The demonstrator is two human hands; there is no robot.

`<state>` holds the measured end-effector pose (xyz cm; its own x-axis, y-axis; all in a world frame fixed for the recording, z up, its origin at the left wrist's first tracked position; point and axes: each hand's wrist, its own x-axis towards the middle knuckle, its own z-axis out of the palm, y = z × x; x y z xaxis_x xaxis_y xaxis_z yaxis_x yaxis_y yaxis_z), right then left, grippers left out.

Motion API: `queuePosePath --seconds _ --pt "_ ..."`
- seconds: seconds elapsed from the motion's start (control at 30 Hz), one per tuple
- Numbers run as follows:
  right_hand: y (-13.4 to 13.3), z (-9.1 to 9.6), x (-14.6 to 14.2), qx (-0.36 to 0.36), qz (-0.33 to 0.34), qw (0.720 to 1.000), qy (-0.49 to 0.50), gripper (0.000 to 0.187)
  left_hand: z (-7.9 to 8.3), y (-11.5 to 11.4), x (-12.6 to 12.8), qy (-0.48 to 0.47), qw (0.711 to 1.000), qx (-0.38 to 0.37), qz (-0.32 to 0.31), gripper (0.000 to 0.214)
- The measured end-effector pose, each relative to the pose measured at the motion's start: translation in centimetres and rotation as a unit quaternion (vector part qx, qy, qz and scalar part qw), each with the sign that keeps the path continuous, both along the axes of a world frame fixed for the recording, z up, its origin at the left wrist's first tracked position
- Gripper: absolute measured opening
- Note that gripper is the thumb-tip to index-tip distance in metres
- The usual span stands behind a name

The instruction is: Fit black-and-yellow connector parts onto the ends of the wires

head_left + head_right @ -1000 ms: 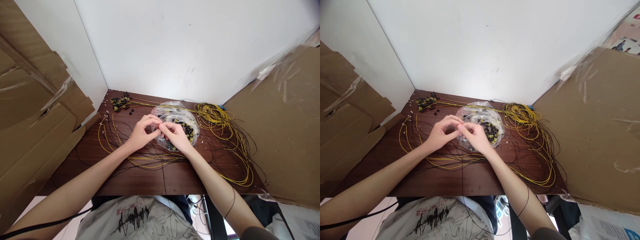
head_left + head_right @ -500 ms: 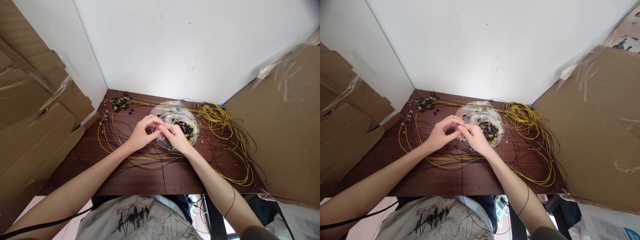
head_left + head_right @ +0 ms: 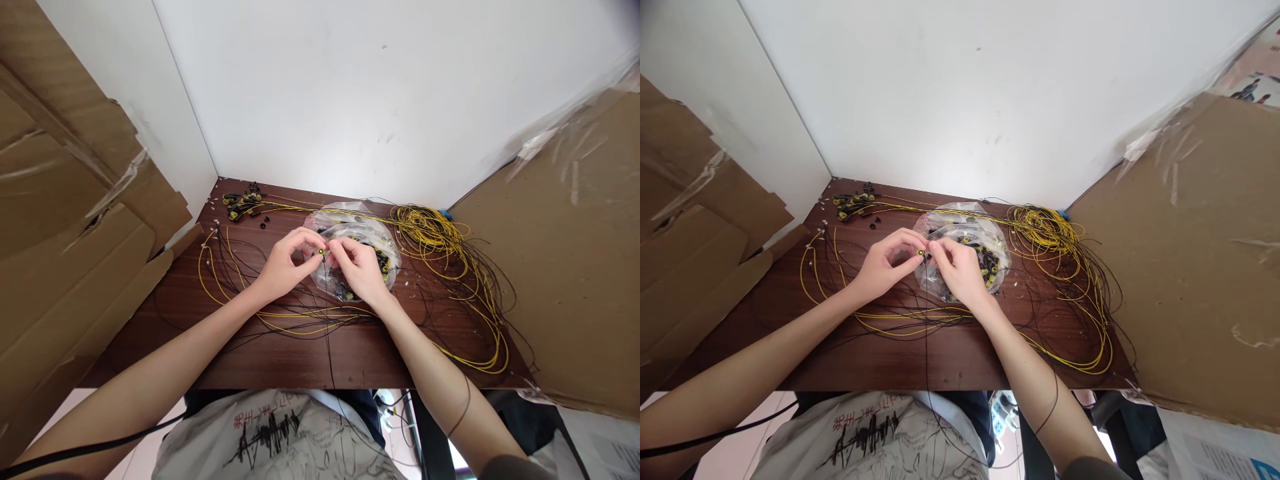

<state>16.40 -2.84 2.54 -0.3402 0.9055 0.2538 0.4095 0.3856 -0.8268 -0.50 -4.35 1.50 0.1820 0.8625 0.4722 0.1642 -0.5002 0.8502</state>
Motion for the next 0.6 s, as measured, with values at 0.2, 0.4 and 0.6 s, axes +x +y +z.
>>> queuePosePath --seconds 0.2,0.4,0.6 --pt "1.2 -0.2 1.7 0.064 -0.092 0.971 -0.21 0.017 -0.1 0.1 0.0 -0.017 1.0 -0.012 0.023 0.009" --pt "1.2 -0.4 1.8 0.097 -0.071 0.955 -0.273 0.019 -0.1 0.0 0.0 -0.015 0.999 -0.021 0.024 0.008" --pt "1.4 -0.6 2.1 0.067 -0.056 0.958 -0.272 0.02 -0.1 0.0 0.1 -0.015 0.999 -0.027 0.03 0.007"
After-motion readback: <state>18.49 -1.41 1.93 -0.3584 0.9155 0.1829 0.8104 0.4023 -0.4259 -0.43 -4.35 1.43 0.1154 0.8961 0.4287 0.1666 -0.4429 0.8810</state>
